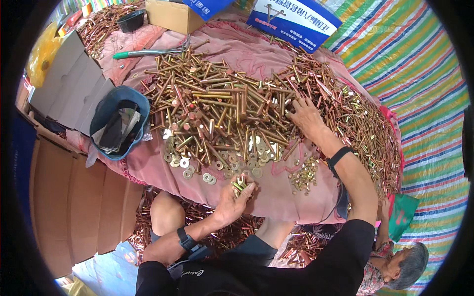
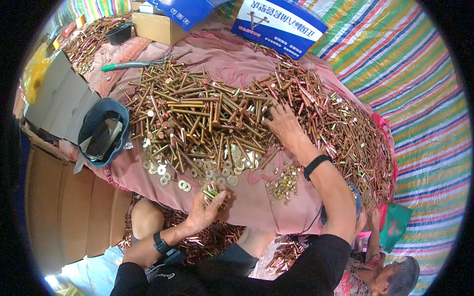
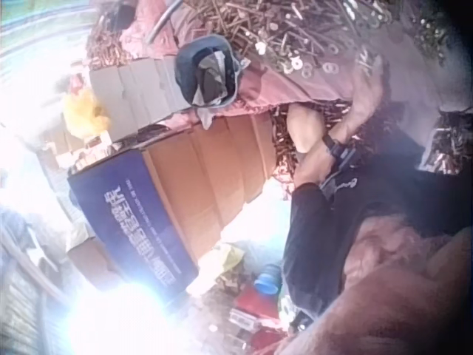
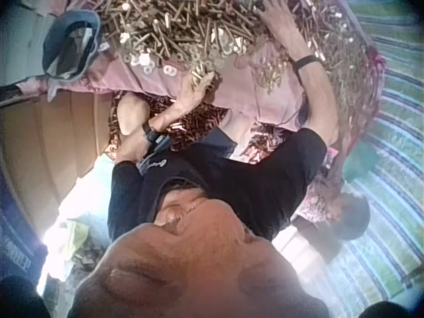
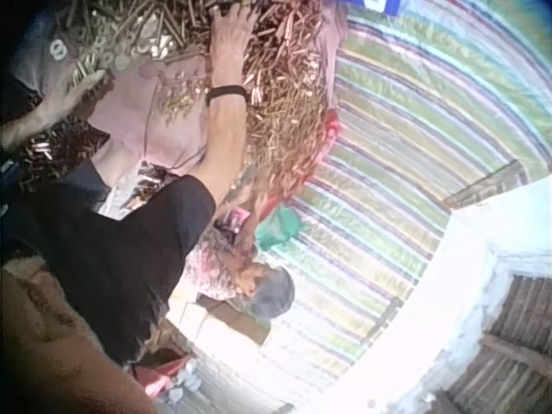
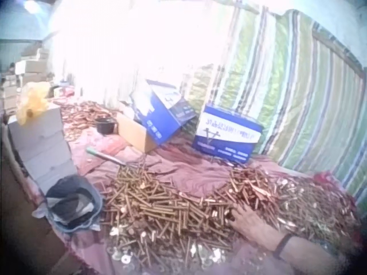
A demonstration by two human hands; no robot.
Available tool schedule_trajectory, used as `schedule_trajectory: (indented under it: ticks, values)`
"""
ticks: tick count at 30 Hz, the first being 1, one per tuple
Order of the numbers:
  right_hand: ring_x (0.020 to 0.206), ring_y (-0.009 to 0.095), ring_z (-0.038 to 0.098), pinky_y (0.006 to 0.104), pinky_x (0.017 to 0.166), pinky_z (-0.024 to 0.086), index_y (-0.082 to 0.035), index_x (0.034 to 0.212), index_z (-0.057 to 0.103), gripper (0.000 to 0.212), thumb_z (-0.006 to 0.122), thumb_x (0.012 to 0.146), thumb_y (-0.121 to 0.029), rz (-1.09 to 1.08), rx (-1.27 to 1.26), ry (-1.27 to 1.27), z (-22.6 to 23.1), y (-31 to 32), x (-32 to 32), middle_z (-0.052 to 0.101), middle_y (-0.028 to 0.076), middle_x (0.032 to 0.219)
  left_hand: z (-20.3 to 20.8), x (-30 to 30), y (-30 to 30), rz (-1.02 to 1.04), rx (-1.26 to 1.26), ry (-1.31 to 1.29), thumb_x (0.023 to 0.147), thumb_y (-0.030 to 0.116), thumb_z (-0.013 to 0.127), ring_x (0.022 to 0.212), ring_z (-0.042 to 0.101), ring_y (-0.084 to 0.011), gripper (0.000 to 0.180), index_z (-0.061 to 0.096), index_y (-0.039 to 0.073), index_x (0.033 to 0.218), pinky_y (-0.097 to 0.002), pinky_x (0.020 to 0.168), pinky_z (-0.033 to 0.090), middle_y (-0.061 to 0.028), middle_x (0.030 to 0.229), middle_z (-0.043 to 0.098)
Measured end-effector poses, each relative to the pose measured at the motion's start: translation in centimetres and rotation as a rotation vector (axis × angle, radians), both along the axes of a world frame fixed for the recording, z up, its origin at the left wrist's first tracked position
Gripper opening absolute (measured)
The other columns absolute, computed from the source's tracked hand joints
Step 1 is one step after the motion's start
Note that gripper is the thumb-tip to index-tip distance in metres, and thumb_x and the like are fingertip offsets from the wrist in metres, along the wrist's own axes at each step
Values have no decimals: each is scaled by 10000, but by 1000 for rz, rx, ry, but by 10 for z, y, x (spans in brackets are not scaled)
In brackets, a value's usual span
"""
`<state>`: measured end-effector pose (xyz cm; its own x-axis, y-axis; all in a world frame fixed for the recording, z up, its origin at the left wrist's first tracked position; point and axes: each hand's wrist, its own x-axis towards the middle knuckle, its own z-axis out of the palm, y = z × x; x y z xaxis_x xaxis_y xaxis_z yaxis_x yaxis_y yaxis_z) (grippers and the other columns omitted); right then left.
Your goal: Manually sorting and organizing a large quantity of metal bolts and washers on a table.
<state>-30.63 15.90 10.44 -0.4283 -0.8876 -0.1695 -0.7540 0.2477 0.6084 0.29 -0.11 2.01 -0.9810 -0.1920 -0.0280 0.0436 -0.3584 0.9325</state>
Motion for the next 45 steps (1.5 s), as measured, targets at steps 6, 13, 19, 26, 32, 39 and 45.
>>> schedule_trajectory:
  ticks: [6, 13, 19, 26, 32, 39, 45]
  values:
    - [1267, 308, 516, 428, 1077, 407, -174, 1034, 744, 202, 693, 839, -153, 35, 57, -24, 10, -3, -3, 598, 111, 1207, -3, -1, -1, -7, 53, -30, 1071, 151, 597, 777, 551, -57, 135, 596, 16, 1079, -228, 691, 467, 6, 896, 629]
    - [1218, 263, 533, 431, 1081, 400, -184, 1004, 685, 180, 703, 829, -145, 145, 77, -41, 7, -3, -10, 607, 58, 1105, -4, -2, -3, -19, 59, -16, 1076, 147, 586, 794, 569, -65, 137, 580, 12, 1100, -241, 718, 492, -9, 907, 638]
    - [1127, 232, 546, 419, 1046, 419, -182, 975, 680, 131, 671, 850, -144, 114, 71, -106, 12, 3, -14, 595, 44, 1069, 1, -3, -3, -16, 76, -18, 1076, 145, 580, 792, 574, -69, 133, 574, 13, 1098, -248, 717, 501, -13, 896, 640]
    - [1061, 243, 577, 386, 888, 467, -176, 1242, 584, 398, 655, 855, -112, 89, 53, -61, 7, 11, -2, 572, 54, 1075, -7, -4, 1, 11, 53, -19, 1075, 145, 582, 781, 555, -58, 131, 578, 15, 1093, -243, 693, 483, 4, 878, 630]
    - [999, 247, 590, 394, 871, 458, -180, 1154, 633, 280, 607, 887, -99, 147, -58, -95, -1, 25, -7, 587, 64, 982, 2, -4, 1, 32, 21, -18, 1073, 146, 588, 759, 535, -52, 134, 595, 12, 1083, -238, 675, 468, 15, 866, 620]
    - [968, 253, 589, 399, 849, 463, -168, 1070, 648, 201, 605, 883, -111, 139, 0, -73, 3, 15, -4, 575, 72, 937, -9, -3, 0, 46, -73, -16, 1070, 158, 594, 748, 529, -55, 153, 617, 7, 1082, -244, 675, 467, 14, 848, 609]
    - [1037, 281, 558, 428, 825, 470, -163, 1128, 660, 295, 647, 847, -73, -58, 61, -92, 5, 11, 5, 544, 84, 997, -4, -5, -2, 20, 2, -20, 1068, 164, 593, 757, 543, -65, 157, 587, 9, 1084, -252, 689, 476, -5, 856, 618]
